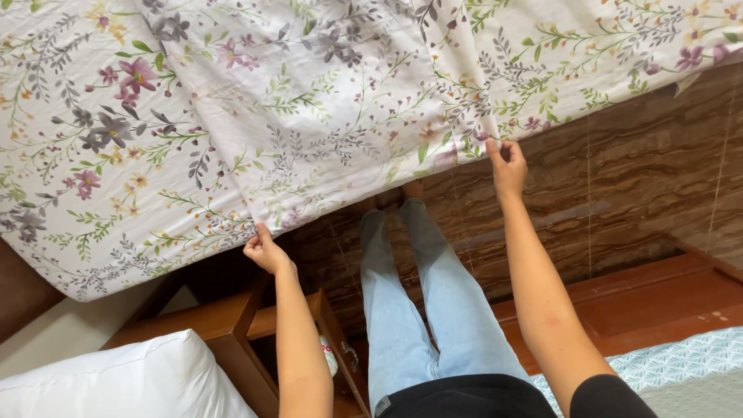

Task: The person spreads a floral-patterned bedsheet over a mattress, smoothing it out and tucking the edges under the mattress. They walk around the bed to adjust the sheet on all sides.

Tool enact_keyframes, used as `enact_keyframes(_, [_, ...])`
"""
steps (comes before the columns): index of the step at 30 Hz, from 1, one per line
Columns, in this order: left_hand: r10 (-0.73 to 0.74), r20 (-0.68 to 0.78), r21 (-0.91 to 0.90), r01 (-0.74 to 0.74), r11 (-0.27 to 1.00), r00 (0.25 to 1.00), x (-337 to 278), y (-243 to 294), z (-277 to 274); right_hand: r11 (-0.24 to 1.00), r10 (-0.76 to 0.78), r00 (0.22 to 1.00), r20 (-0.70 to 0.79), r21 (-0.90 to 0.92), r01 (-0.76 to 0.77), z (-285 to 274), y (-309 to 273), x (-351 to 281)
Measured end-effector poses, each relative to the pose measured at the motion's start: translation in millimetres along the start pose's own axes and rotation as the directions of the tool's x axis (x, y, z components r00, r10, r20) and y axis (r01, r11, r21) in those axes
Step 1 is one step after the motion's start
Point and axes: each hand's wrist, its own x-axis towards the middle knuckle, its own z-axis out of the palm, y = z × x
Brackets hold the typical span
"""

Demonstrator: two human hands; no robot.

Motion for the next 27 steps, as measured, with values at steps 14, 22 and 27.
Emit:
enact_keyframes(14, [0.056, 0.136, -0.156, -0.034, 0.987, 0.989, 5.2, -42.6, -3.0, 0.983, -0.063, 0.998, -0.003, 0.170, 0.063, 15.0, 50.5, 9.8])
enact_keyframes(22, [-0.082, -0.056, 0.298, 0.095, 0.950, 0.995, 0.7, -38.0, 3.3, 0.986, -0.166, 0.986, -0.009, -0.027, 0.165, 2.2, 46.8, 7.8])
enact_keyframes(27, [-0.125, -0.073, 0.353, 0.143, 0.925, 0.990, -3.2, -30.9, 5.0, 0.981, -0.111, 0.994, 0.006, -0.162, 0.111, 12.2, 53.2, 25.5])
